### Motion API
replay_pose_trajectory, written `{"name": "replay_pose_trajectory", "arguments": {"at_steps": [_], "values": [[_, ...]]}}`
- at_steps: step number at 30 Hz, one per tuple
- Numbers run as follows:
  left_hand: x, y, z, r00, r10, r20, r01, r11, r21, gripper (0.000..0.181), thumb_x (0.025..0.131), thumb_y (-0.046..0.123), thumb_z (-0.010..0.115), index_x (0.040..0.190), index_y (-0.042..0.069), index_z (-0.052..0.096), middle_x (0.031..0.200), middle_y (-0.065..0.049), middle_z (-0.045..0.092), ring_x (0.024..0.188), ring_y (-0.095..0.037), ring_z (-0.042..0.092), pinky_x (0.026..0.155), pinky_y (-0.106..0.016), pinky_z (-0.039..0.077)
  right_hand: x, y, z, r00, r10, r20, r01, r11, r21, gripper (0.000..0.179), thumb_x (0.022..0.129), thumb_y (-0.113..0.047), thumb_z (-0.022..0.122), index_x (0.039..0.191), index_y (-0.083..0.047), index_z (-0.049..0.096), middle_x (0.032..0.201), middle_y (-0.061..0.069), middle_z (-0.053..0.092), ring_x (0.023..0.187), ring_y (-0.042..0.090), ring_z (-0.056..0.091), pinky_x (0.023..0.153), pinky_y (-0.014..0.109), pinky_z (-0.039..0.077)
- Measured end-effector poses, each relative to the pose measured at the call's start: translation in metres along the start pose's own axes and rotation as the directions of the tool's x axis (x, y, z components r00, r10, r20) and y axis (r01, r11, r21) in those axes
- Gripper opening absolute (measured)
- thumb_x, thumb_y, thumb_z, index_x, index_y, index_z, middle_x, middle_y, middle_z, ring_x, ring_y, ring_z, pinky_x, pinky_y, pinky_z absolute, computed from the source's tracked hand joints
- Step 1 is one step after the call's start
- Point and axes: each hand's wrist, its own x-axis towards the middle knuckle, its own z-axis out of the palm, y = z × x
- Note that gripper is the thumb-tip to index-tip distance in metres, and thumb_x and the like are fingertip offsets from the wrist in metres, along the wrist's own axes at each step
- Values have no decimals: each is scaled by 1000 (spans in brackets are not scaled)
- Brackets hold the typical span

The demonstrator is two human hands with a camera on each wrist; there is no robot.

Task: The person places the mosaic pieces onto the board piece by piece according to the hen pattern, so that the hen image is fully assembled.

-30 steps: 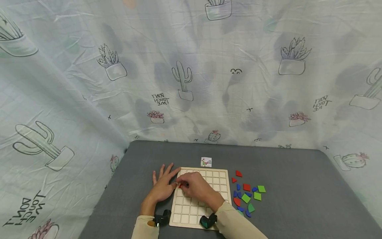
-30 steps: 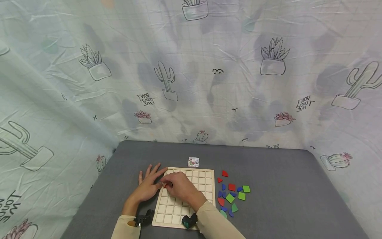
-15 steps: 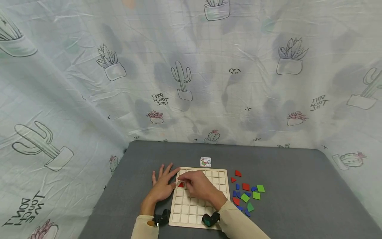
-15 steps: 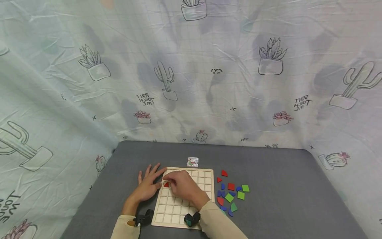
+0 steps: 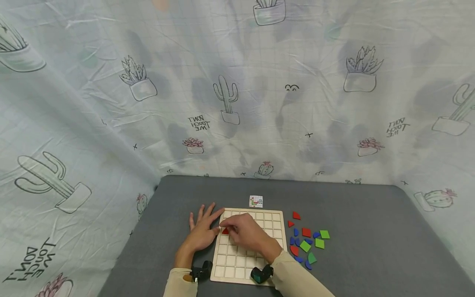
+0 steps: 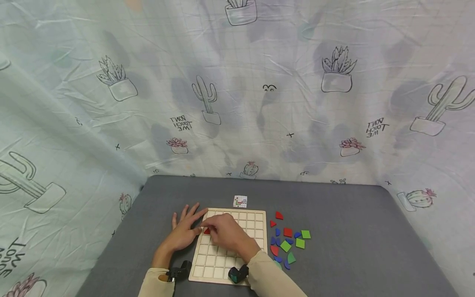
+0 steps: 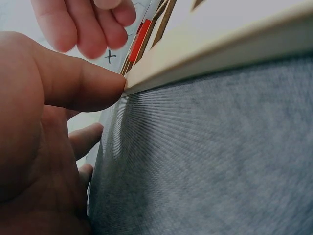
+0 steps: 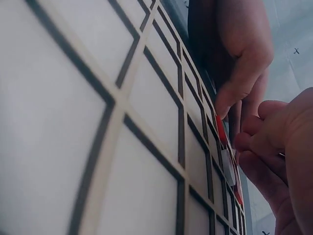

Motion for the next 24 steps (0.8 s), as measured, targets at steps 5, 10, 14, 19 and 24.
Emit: {"name": "replay_pose_trajectory", "arguments": {"at_steps": [5, 10, 14, 19, 24], "values": [[0, -1, 1, 1000, 13, -16, -14, 1000, -16, 63, 100, 5, 64, 162, 13, 57, 179, -25, 29, 168, -55, 2, 126, -76, -19, -8, -1, -8, 999, 8, -45, -3, 994, 106, 27, 104, 0, 67, 124, -8, 83, 116, 3, 84, 101, 14, 81, 89, 26, 65], [0, 2, 1, 1000, -6, -10, 6, 1000, -14, 62, 101, 4, 64, 162, 15, 57, 179, -22, 29, 169, -53, 2, 127, -74, -20, -28, 3, -25, 996, 78, -42, -66, 971, 228, 31, 103, 2, 66, 128, -6, 81, 121, 5, 83, 109, 21, 81, 94, 37, 67], [0, 3, 1, 1000, -16, -1, 16, 1000, -3, 63, 101, 4, 65, 163, 17, 56, 180, -20, 28, 169, -52, 1, 127, -74, -20, -53, 9, -43, 991, 109, -79, -88, 968, 233, 30, 101, 1, 69, 128, -8, 82, 122, 5, 83, 109, 22, 81, 93, 44, 67], [-1, 3, 0, 1000, -17, 1, 17, 1000, -6, 64, 102, 4, 65, 163, 17, 56, 181, -20, 27, 169, -51, 0, 127, -74, -21, -93, 23, -65, 975, 155, -159, -122, 972, 200, 28, 100, -3, 75, 126, -10, 82, 123, 1, 83, 110, 19, 80, 92, 44, 67], [-1, 3, 0, 1000, -14, 2, 14, 1000, -2, 64, 102, 4, 65, 164, 16, 55, 180, -21, 27, 169, -52, 1, 126, -75, -20, -137, 38, -88, 940, 262, -219, -218, 954, 206, 28, 98, -6, 80, 125, -11, 82, 122, -2, 83, 109, 13, 80, 89, 44, 68]]}}
